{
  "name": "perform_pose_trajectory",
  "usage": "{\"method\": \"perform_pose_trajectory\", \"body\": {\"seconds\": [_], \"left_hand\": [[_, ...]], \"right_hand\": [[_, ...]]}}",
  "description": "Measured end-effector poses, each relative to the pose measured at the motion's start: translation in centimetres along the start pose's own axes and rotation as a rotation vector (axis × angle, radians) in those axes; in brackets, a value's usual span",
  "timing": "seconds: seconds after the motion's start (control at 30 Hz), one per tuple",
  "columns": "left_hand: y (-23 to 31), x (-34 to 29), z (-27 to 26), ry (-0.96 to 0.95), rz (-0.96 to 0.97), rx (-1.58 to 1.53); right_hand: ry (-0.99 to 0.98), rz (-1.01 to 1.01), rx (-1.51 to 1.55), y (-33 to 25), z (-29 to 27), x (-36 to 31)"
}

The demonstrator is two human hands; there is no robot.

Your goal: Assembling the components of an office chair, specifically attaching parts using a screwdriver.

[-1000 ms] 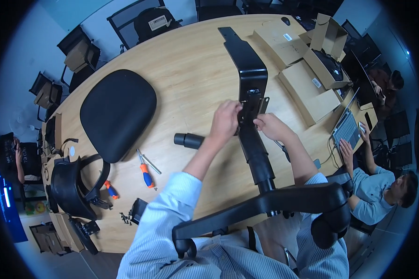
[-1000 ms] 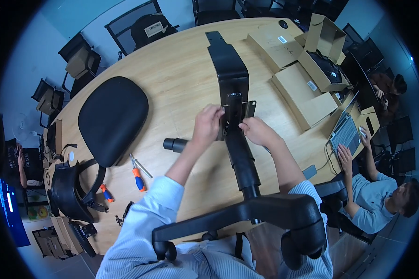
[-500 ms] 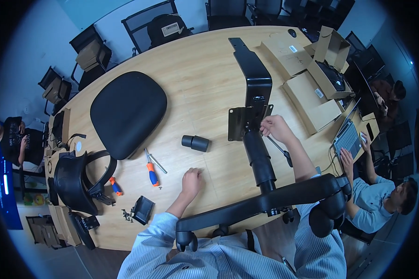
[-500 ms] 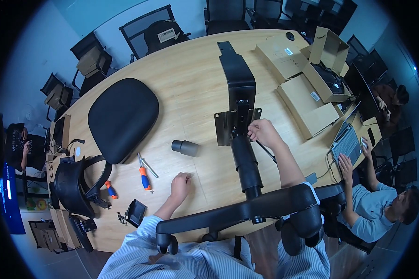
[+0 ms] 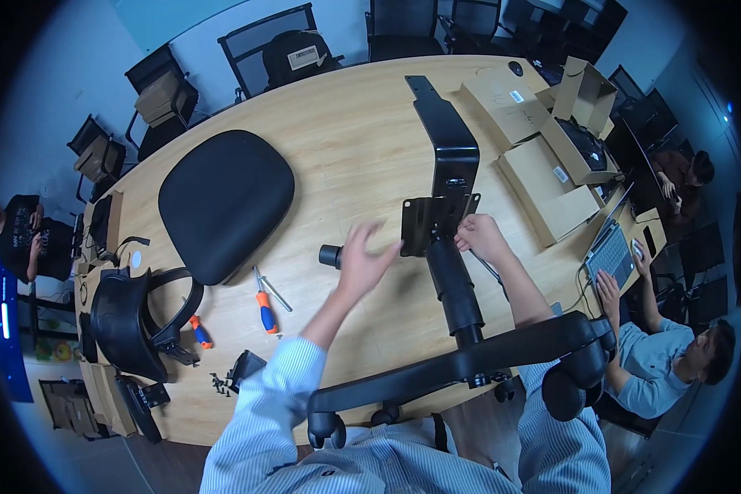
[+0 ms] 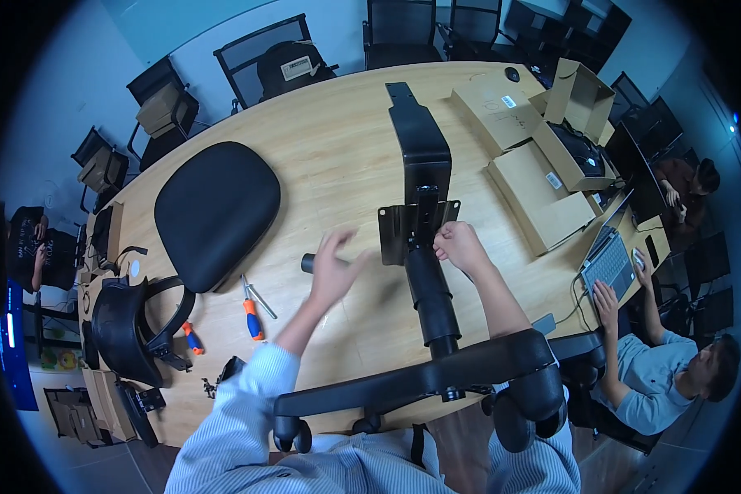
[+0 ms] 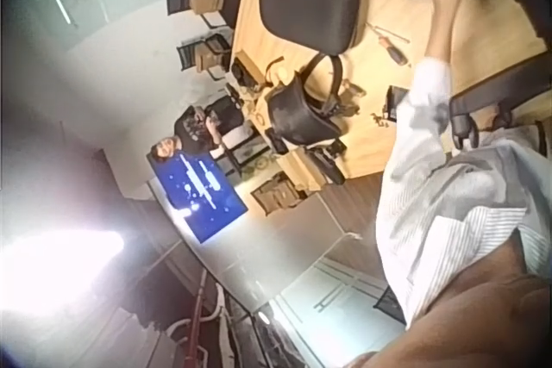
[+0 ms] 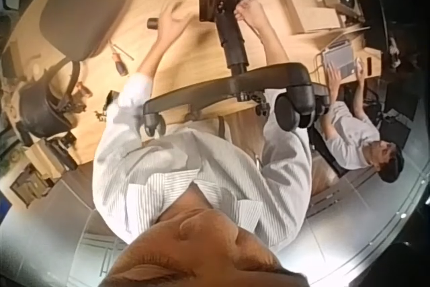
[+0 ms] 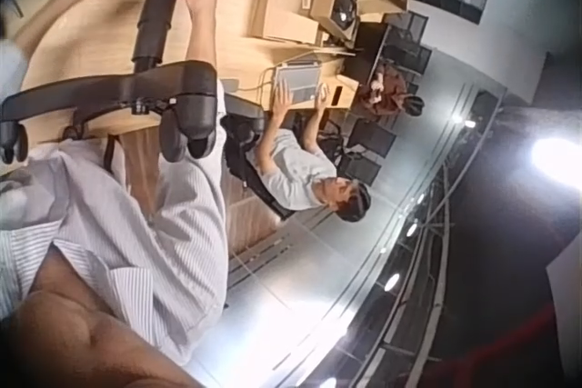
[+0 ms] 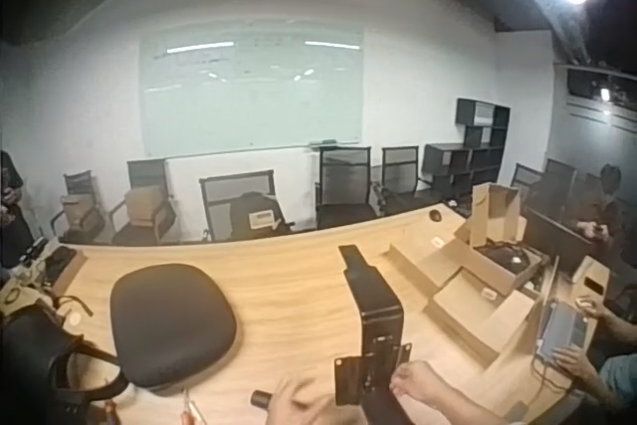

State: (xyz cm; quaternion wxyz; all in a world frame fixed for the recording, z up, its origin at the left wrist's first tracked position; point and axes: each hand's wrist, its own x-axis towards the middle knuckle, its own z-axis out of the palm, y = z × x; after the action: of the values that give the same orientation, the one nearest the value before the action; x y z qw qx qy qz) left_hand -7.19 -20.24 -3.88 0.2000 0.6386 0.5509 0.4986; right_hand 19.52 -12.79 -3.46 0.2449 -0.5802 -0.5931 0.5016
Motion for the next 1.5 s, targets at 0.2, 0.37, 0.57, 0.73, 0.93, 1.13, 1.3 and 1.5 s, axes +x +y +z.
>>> {"method": "perform_pose_trajectory", "body": {"seconds": [0.2, 0.37, 0.57, 0.73, 0.93, 1.13, 1.3, 1.5], "left_hand": [[-0.6, 11.6, 5.6, -0.839, 0.072, -0.005], [-0.9, 11.6, 6.4, -0.864, 0.011, -0.049], [-0.1, 10.5, 6.0, -0.835, -0.016, -0.057], [0.3, 10.6, 5.4, -0.739, 0.186, -0.011], [2.2, 9.4, 6.6, -0.519, -0.211, 0.053], [2.4, 9.2, 6.6, -0.507, -0.197, 0.057], [2.0, 9.0, 6.1, -0.504, -0.212, 0.066], [2.7, 9.0, 6.4, -0.517, -0.229, 0.035]], "right_hand": [[0.056, 0.035, -0.019, 0.0, 1.1, 0.1], [0.071, 0.015, -0.012, 0.1, 0.7, -0.1], [0.069, 0.027, 0.025, -0.1, 0.8, -0.6], [0.085, -0.103, -0.237, 1.0, 1.7, -1.4], [0.360, 0.072, -0.644, -3.6, 5.5, -2.2], [0.378, 0.061, -0.722, -3.7, 6.1, -2.1], [0.378, 0.106, -0.679, -4.1, 6.9, -2.0], [0.327, -0.036, -0.356, 0.5, 4.5, -2.1]]}}
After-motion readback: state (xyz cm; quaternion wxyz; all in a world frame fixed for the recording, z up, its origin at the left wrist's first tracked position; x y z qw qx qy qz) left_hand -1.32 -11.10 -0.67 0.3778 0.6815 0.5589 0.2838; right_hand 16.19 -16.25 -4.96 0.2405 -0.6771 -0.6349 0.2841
